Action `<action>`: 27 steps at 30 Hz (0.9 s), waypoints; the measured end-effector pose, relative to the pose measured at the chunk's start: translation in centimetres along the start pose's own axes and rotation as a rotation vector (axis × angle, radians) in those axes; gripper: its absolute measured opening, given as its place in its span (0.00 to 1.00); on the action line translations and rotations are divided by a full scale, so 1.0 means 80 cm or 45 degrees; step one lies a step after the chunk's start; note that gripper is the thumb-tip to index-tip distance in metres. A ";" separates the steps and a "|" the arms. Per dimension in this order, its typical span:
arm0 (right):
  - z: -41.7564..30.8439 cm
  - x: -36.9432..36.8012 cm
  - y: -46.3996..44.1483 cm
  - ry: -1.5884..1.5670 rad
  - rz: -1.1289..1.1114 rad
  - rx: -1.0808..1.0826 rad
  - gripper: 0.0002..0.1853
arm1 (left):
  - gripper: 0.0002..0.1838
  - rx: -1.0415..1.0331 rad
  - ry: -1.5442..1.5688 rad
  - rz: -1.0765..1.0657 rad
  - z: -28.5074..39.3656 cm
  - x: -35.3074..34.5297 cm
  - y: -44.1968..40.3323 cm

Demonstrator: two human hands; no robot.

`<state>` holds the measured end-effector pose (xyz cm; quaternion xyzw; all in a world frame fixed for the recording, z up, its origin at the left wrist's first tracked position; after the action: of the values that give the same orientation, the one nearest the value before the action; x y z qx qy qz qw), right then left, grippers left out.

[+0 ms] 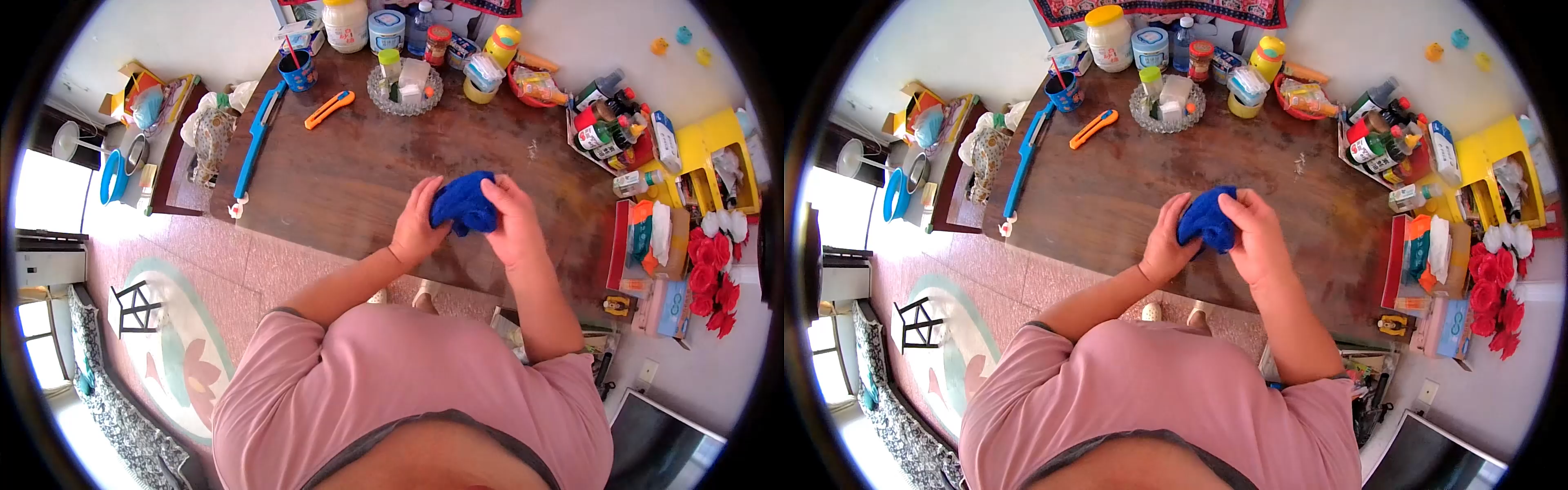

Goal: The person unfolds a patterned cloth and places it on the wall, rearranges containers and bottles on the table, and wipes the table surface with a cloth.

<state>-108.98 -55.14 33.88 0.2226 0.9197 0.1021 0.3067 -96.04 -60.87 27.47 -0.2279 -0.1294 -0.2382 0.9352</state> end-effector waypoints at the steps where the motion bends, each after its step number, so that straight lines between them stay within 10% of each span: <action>1: -0.012 -0.005 0.006 0.000 -0.004 0.012 0.06 | 0.35 -0.023 -0.059 0.005 0.000 0.008 -0.005; 5: -0.062 -0.004 0.021 0.108 -0.066 0.263 0.16 | 0.29 -0.088 -0.184 0.058 -0.011 0.054 -0.020; 18: -0.094 -0.022 0.050 2.533 -0.341 0.474 0.20 | 0.12 -0.152 -0.247 -0.045 0.042 0.137 -0.094; 27: -0.112 0.106 -0.034 2.565 -0.070 0.415 0.13 | 0.11 0.379 0.553 -0.032 0.054 0.139 -0.141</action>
<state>-121.41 -53.98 35.69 0.0510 0.7580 0.1084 -0.6412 -92.87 -71.91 39.20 -0.0297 0.0379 -0.2715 0.9612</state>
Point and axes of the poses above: each hand's wrist, its own y-axis away from the middle knuckle, its own x-axis out of the back of the hand, z = x × y, the point moved 6 cm from there along -y, towards the middle knuckle, and after that the axes turned 1 degree about z, right-handed, at the moved point
